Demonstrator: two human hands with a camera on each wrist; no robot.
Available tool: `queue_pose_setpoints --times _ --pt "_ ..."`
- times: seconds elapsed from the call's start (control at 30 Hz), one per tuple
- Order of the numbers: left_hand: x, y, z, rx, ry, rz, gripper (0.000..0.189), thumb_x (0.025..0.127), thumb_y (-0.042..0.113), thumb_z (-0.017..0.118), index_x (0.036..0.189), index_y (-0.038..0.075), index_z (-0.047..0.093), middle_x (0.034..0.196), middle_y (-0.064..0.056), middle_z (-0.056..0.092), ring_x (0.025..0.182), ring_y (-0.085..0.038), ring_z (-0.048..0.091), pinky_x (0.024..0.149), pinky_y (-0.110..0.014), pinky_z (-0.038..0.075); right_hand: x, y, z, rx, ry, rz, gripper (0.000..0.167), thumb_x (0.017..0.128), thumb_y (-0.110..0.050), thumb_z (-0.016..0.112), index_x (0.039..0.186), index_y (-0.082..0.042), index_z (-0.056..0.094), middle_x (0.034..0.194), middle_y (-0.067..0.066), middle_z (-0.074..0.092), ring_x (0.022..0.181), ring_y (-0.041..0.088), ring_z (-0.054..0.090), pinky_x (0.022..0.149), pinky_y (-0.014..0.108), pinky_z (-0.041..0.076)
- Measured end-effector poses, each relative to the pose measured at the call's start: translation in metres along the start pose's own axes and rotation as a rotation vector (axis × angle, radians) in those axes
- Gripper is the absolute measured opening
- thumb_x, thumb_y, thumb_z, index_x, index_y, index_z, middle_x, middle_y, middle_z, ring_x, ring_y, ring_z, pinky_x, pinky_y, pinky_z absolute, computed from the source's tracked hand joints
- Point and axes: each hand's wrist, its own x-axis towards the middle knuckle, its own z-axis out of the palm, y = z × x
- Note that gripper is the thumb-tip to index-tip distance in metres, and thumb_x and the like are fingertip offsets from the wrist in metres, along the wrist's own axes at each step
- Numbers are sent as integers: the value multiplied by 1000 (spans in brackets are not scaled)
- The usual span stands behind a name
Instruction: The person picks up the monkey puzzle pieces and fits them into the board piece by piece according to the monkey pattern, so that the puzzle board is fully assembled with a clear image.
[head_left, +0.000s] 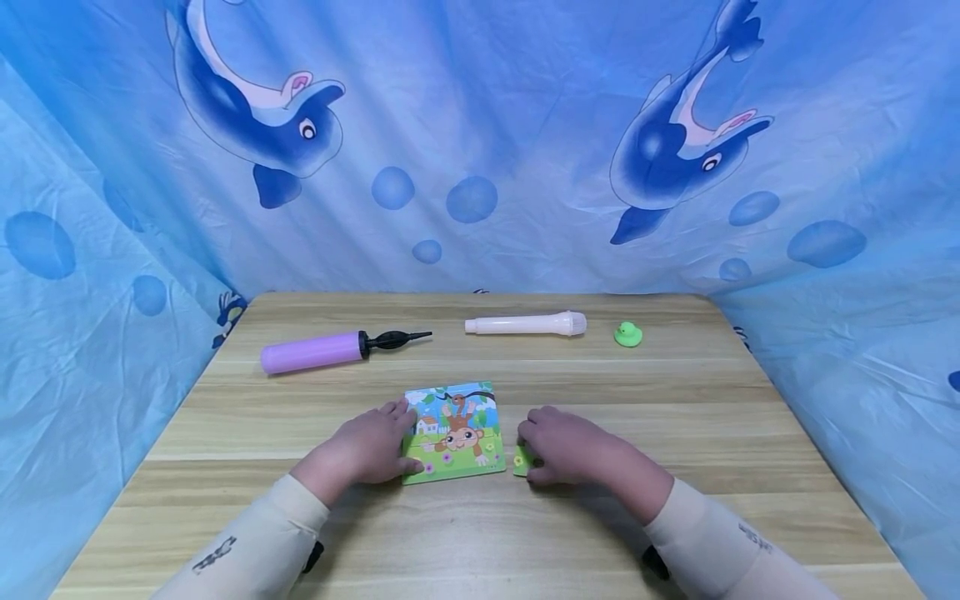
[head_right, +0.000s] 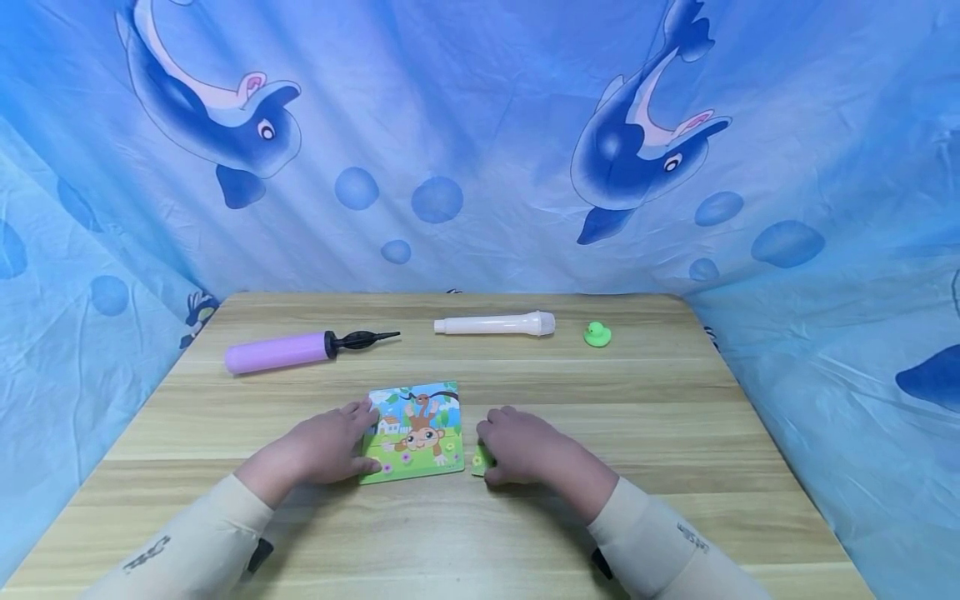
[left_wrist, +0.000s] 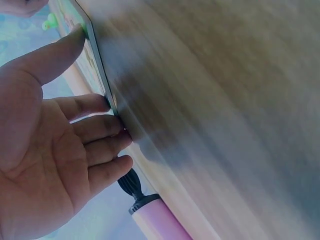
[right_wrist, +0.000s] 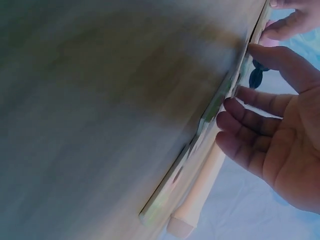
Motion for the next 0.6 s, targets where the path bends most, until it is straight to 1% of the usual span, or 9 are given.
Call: queue_pose_setpoints --times 0.1,0.2,0.3,0.37,0.4,0.43,0.53,0.6 --pt "1 -2 -2 -29 -16 -1 93 82 62 68 149 3 39 157 -24 29 142 -44 33 114 -56 33 4 -5 -3 15 31 -38 32 81 -40 73 101 -18 59 85 -8 47 80 12 44 65 26 41" --pt "1 -5 -2 -37 -24 9 101 76 64 73 150 4 38 158 -24 28 142 -43 33 113 -56 34 11 -11 -7 40 34 -63 30 85 -39 70 102 -18 58 85 -8 48 79 12 45 65 26 41" --pt "1 -7 -1 -33 -24 21 107 72 63 78 150 3 37 158 -23 27 142 -44 32 113 -56 35 22 -21 -9 42 30 -99 34 87 -40 68 110 -17 59 93 -8 51 84 10 47 71 26 45" --pt "1 -8 -1 -25 -19 23 107 70 62 79 150 3 38 158 -23 27 142 -44 32 112 -57 35 30 -28 -8 38 31 -134 35 89 -41 67 112 -17 58 96 -7 52 86 10 48 74 27 46" --pt "1 -8 0 -28 -17 26 107 70 61 79 150 2 38 158 -24 28 142 -44 32 112 -57 35 35 -31 -8 35 38 -155 38 89 -41 66 117 -15 58 98 -7 53 89 10 48 77 26 48" --pt "1 -8 -1 -27 -15 25 107 70 61 79 150 2 38 158 -24 28 142 -44 32 112 -57 35 39 -35 -7 26 47 -176 38 90 -41 66 116 -16 57 97 -7 53 89 10 48 77 26 48" --pt "0 -7 -1 -18 -10 27 107 71 61 79 150 2 38 157 -24 29 142 -44 33 112 -56 36 54 -46 -4 9 64 -215 30 90 -41 66 106 -18 55 92 -7 52 87 10 50 75 25 48" --pt "0 -7 -2 -26 -8 32 106 71 60 79 149 1 39 157 -25 29 141 -44 34 112 -56 36 63 -53 -3 -12 74 -226 27 90 -41 67 102 -19 54 93 -8 52 91 10 52 84 26 51"
